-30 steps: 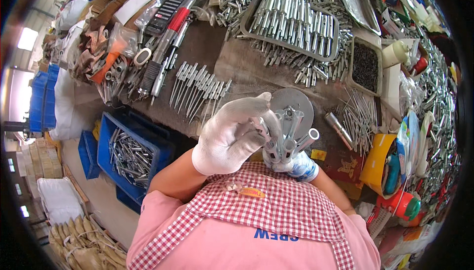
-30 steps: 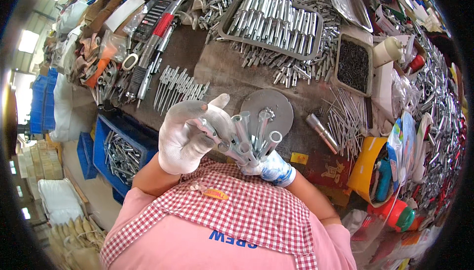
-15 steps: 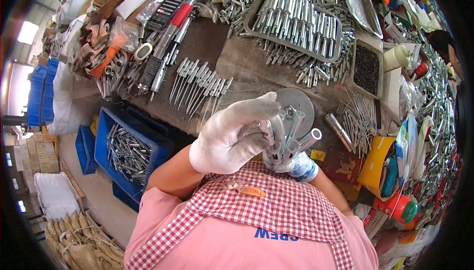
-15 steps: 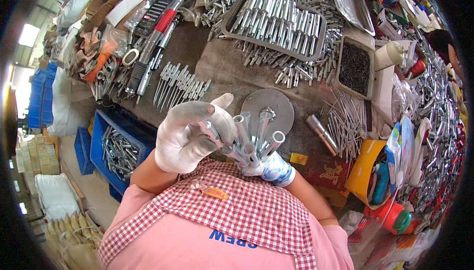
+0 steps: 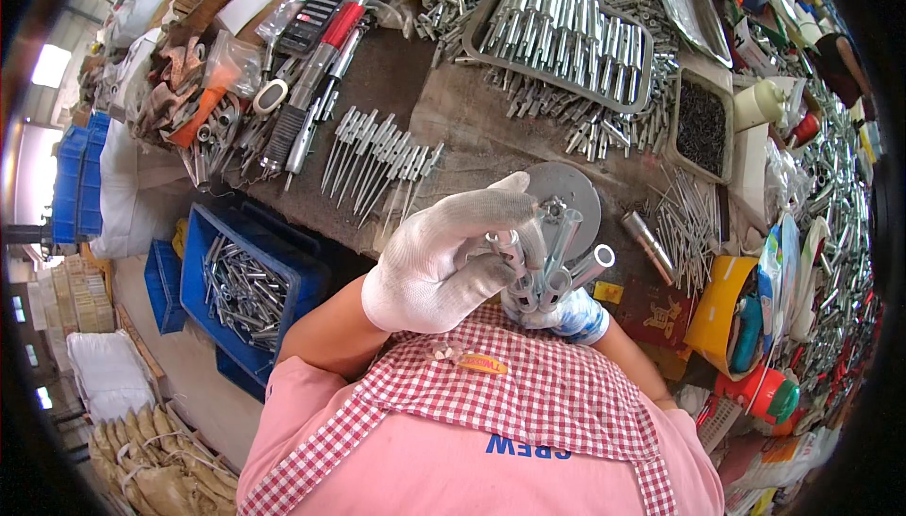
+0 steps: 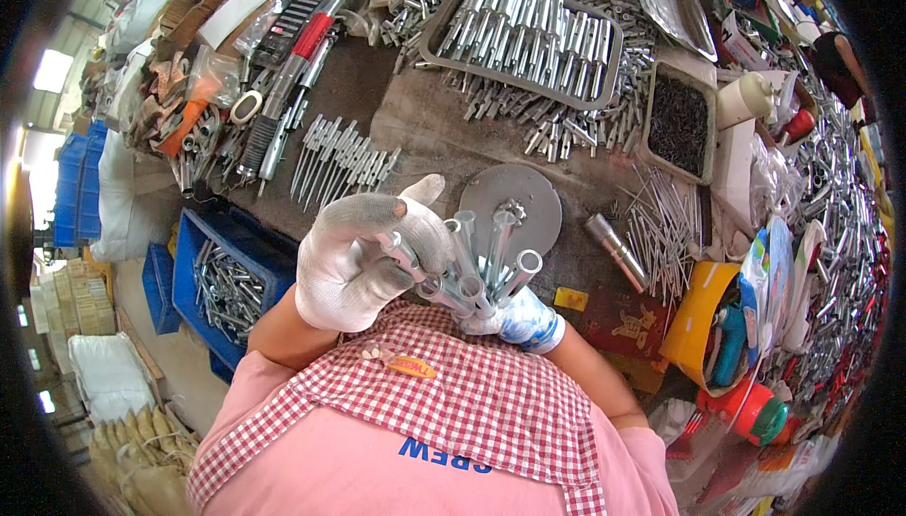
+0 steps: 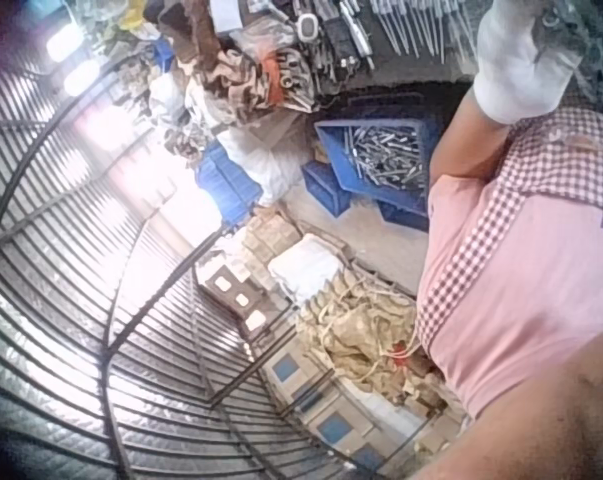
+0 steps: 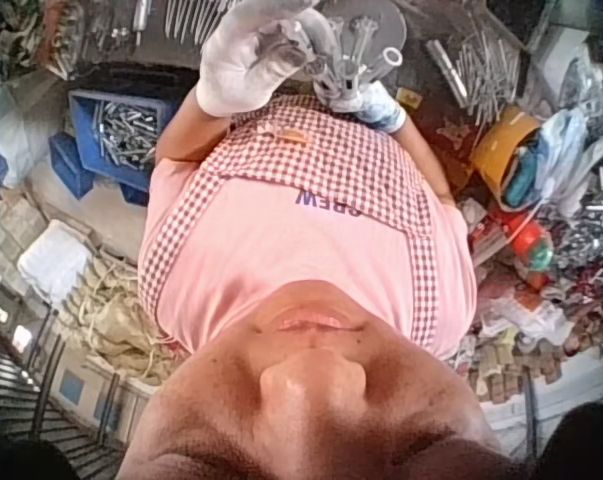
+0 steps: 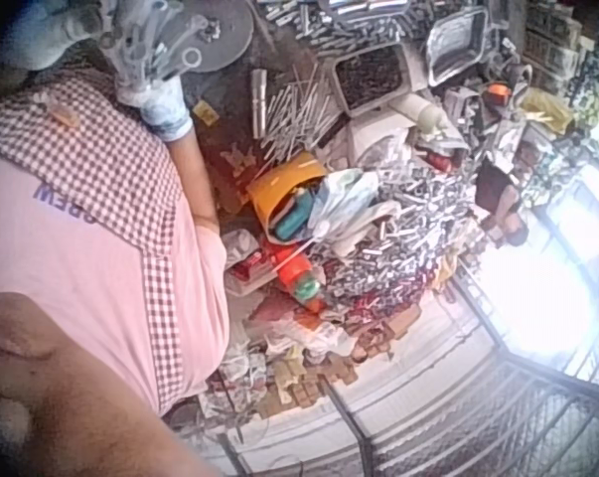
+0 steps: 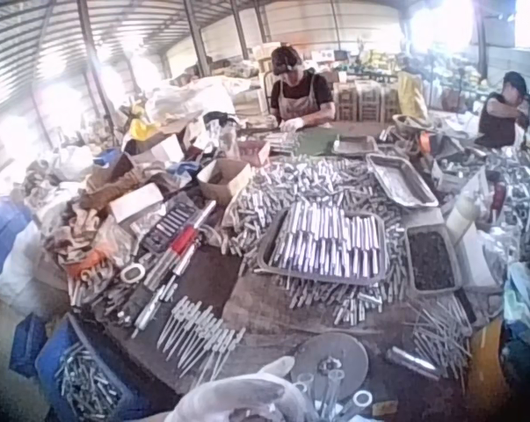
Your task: The person assembles metal components by inserting metal pins into metal tubes by hand and places the finished assemblies into a metal tray.
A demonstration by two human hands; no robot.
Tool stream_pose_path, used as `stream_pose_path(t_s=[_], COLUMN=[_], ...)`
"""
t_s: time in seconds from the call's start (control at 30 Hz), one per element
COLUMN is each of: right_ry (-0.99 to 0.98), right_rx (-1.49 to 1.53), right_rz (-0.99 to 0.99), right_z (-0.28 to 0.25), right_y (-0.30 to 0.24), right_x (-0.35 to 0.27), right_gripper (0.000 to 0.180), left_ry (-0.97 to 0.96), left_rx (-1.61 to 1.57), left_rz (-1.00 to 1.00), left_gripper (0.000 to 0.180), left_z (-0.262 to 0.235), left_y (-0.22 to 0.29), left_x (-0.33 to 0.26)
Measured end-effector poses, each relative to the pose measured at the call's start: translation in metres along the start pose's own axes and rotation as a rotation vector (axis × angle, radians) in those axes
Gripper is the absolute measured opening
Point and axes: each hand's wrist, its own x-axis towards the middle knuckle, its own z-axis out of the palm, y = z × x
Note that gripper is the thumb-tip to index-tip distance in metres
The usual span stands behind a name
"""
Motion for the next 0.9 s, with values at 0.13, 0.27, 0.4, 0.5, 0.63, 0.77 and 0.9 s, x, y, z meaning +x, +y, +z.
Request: stream_pose_path(t_s=[0.13,0.27,0.4,0.5,0.63,0.77,0.9], right_ry=[-0.012,0.039,0.029,0.015,-0.023,-0.091,-0.131], right_rx=[-0.054,-0.16,-0.103,-0.082,-0.255,-0.429,-0.358], right_rz=[-0.017,-0.035,0.018,0.058,0.052,-0.023,-0.194], right_z=[-0.003,0.004,0.004,-0.002,-0.007,-0.014,-0.007], right_y=[0.002,-0.009,-0.01,-0.004,0.003,0.011,0.002], right_x=[0.0,-0.001,-0.002,-0.004,0.001,-0.001,0.001], right_gripper=[0.045,0.05,0.051,0.062,0.072,0.066,0.063], left_ry=[0.015,0.061,-0.003,-0.03,0.013,0.011,-0.331], left_rx=[0.022,0.008,0.046,0.062,-0.023,0.005,0.462], left_rz=[0.02,-0.006,-0.038,-0.056,-0.06,-0.127,0.169], left_gripper=[0.047,0.047,0.048,0.048,0.042,0.031,0.037], left_z=[0.003,0.005,-0.001,-0.002,0.006,0.007,-0.009], left_y=[0.0,0.001,0.001,0.002,0.003,0.001,0.014], left_x=[0.001,-0.002,0.0,-0.002,-0.005,-0.01,0.009])
